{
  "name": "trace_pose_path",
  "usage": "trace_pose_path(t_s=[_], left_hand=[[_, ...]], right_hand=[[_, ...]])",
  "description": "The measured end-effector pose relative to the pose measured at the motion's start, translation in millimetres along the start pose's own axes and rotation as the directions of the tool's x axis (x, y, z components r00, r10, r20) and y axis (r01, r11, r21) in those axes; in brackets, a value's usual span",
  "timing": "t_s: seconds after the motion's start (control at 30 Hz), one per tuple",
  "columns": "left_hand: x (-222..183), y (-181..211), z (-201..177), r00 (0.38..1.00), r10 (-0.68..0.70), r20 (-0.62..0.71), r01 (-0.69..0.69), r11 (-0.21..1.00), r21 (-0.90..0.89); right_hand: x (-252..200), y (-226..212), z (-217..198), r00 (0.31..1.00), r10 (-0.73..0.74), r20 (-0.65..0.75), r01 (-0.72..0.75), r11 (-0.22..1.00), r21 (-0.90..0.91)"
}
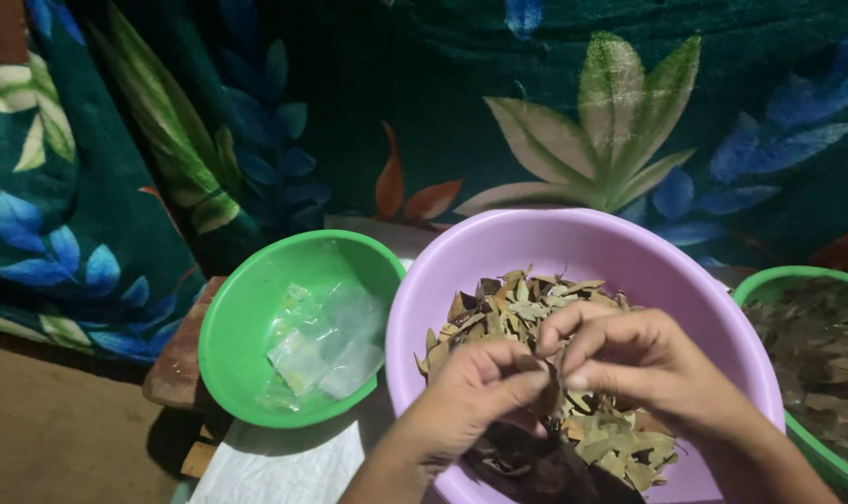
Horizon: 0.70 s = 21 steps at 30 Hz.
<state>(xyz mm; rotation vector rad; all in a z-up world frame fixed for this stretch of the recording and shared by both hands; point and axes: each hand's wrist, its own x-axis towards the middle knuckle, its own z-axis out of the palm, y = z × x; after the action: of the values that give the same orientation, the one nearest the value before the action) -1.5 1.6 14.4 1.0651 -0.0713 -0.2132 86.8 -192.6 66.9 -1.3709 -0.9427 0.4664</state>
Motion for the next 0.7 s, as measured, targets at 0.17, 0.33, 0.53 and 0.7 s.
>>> trace_pose_path(t_s=[0.17, 0.33, 0.53, 0.7], left_hand=[[7.8, -13.4, 8.9, 1.000, -0.019, -0.015, 0.017, 0.997, -0.071], [9.8, -9.5, 18.9, 0.972, 0.074, -0.223, -0.071, 0.997, 0.023], [-5.7, -7.3, 27.4, 0.925, 0.346, -0.154, -0.309, 0.925, 0.222], [-9.3, 5.8, 28.1, 0.802, 0.584, -0.122, -0.415, 0.693, 0.590]], right_hand=[[-5.2, 16.0, 0.4, 1.000, 0.007, -0.016, -0.005, 0.991, 0.136], [-5.5, 11.6, 0.2, 0.995, -0.080, -0.054, 0.078, 0.996, -0.032], [-8.0, 22.4, -3.8, 0.974, -0.102, -0.200, 0.086, 0.992, -0.090], [-14.1, 33.0, -2.3, 0.957, -0.070, -0.283, -0.009, 0.963, -0.268]])
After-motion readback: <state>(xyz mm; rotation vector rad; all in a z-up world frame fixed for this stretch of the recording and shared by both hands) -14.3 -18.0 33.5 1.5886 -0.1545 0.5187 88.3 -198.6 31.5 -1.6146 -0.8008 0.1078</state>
